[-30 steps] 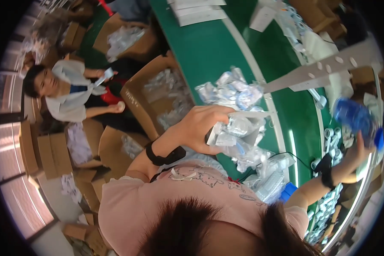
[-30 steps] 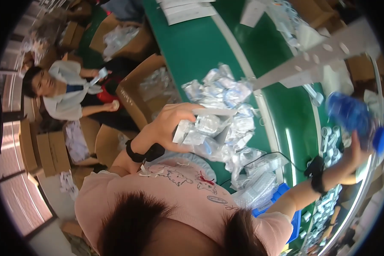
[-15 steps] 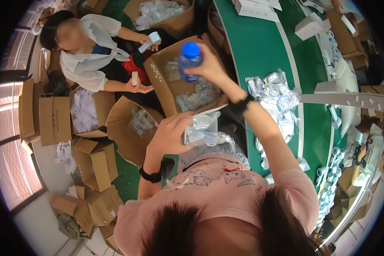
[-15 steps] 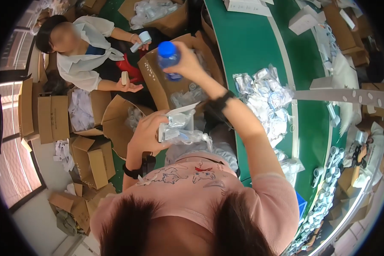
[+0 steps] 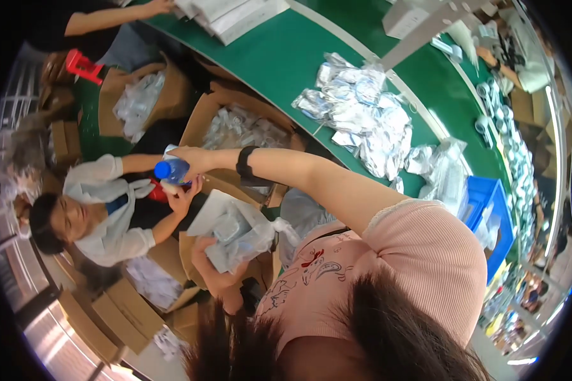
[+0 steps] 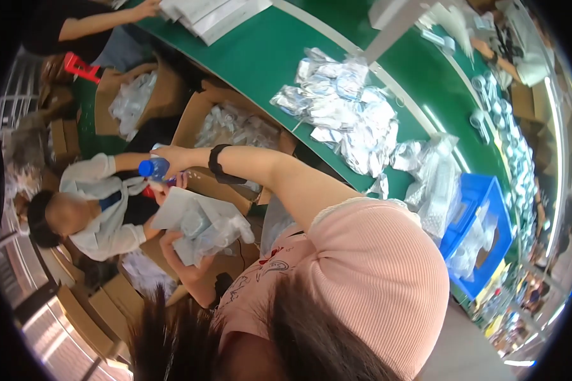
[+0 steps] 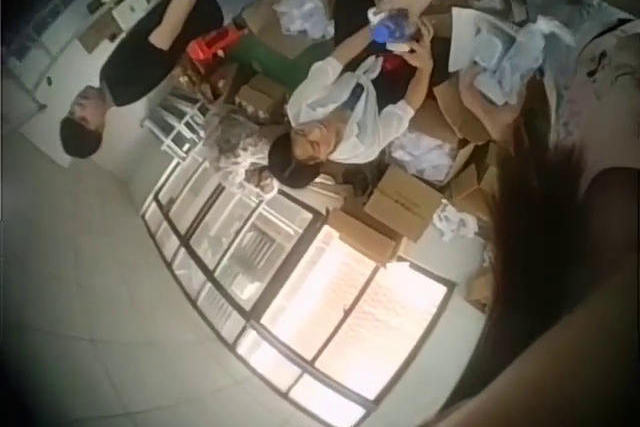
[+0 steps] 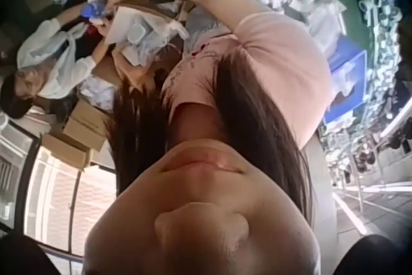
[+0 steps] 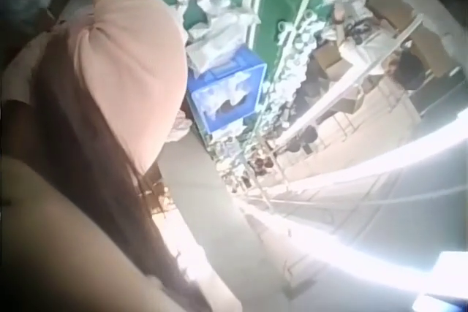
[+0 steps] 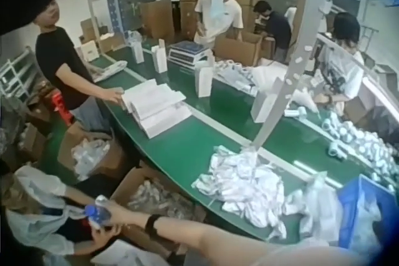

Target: The person packs product kits by hand, placing a bubble-wrapped device, a small bag, and a manual into a cardboard box before setting it aside. They repeat this process multiple times, occasionally rearranging items on the table to reach others.

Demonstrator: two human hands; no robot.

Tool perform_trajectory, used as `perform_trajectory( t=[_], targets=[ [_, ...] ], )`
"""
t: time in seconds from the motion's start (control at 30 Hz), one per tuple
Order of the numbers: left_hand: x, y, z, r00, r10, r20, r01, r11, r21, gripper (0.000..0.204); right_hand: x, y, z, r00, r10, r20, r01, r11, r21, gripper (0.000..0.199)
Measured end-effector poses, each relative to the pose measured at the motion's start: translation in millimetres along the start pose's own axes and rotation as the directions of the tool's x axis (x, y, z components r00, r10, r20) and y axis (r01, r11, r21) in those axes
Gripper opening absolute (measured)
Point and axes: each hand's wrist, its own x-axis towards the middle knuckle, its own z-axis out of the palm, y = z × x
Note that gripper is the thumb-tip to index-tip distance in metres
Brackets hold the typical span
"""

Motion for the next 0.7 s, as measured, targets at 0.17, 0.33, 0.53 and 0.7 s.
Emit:
perform_trajectory(
  t=[0.17, 0.33, 0.53, 0.7],
  targets=[
    [77, 0, 32, 0.971, 0.197, 0.133, -0.191, 0.98, -0.058, 0.068, -92, -44, -135, 0.975, 0.15, -0.161, -0.116, 0.972, 0.204, 0.048],
    [171, 34, 145, 0.833, 0.435, 0.342, -0.37, 0.897, -0.24, 0.066, -253, -113, -264, 0.688, 0.308, -0.658, -0.246, 0.951, 0.188, 0.038],
    [224, 61, 290, 0.726, 0.452, 0.518, -0.272, 0.881, -0.386, 0.06, -339, -169, -286, 0.455, 0.177, -0.873, -0.086, 0.984, 0.155, 0.037],
    [235, 58, 350, 0.613, 0.452, 0.649, -0.267, 0.891, -0.368, 0.064, -324, -164, -296, 0.432, -0.127, -0.893, -0.457, 0.823, -0.338, 0.031]
  ],
)
